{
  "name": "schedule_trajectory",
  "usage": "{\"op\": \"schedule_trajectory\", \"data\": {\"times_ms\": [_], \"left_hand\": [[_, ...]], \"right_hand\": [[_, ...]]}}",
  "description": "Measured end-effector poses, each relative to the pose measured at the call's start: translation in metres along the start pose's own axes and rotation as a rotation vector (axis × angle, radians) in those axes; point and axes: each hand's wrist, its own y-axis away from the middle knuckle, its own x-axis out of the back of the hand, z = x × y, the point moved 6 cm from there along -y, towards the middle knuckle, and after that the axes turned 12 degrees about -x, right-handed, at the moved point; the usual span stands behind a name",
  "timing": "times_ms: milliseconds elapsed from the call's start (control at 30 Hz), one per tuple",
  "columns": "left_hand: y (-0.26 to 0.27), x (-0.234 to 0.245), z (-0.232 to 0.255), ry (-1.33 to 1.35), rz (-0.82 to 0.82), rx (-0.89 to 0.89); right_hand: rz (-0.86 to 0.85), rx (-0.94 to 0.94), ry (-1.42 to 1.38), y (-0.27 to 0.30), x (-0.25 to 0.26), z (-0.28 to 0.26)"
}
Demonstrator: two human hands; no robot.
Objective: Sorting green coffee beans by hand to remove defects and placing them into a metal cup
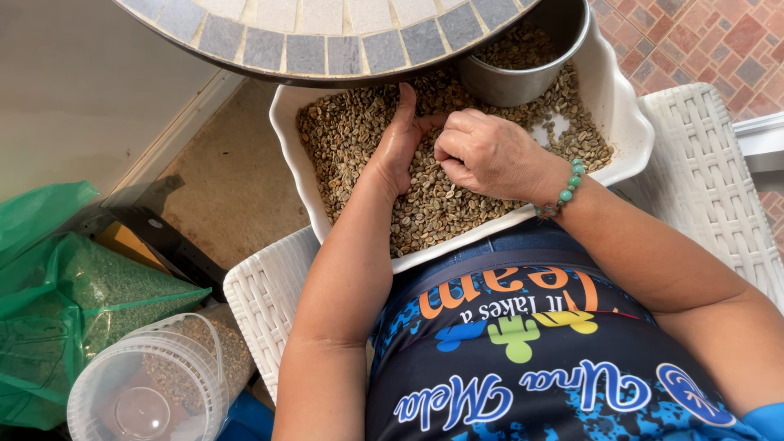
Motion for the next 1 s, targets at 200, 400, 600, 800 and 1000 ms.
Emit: {"op": "schedule_trajectory", "data": {"times_ms": [200, 400, 600, 800, 1000], "left_hand": [[-0.013, 0.028, -0.006, -0.106, 0.034, -0.027], [0.017, -0.027, 0.029, -0.13, 0.031, 0.106], [0.013, -0.022, 0.028, -0.213, 0.023, 0.099], [0.02, -0.027, 0.029, -0.144, 0.071, 0.173], [0.02, -0.028, 0.028, -0.073, 0.071, 0.207]], "right_hand": [[-0.09, -0.075, -0.074, 0.004, 0.008, 0.018], [0.228, -0.049, -0.089, 0.002, 0.085, 0.048], [0.346, -0.265, 0.13, 0.0, 0.083, 0.109], [0.45, -0.268, 0.25, 0.011, 0.091, 0.102], [-0.391, -0.579, 0.133, 0.019, 0.069, 0.083]]}}
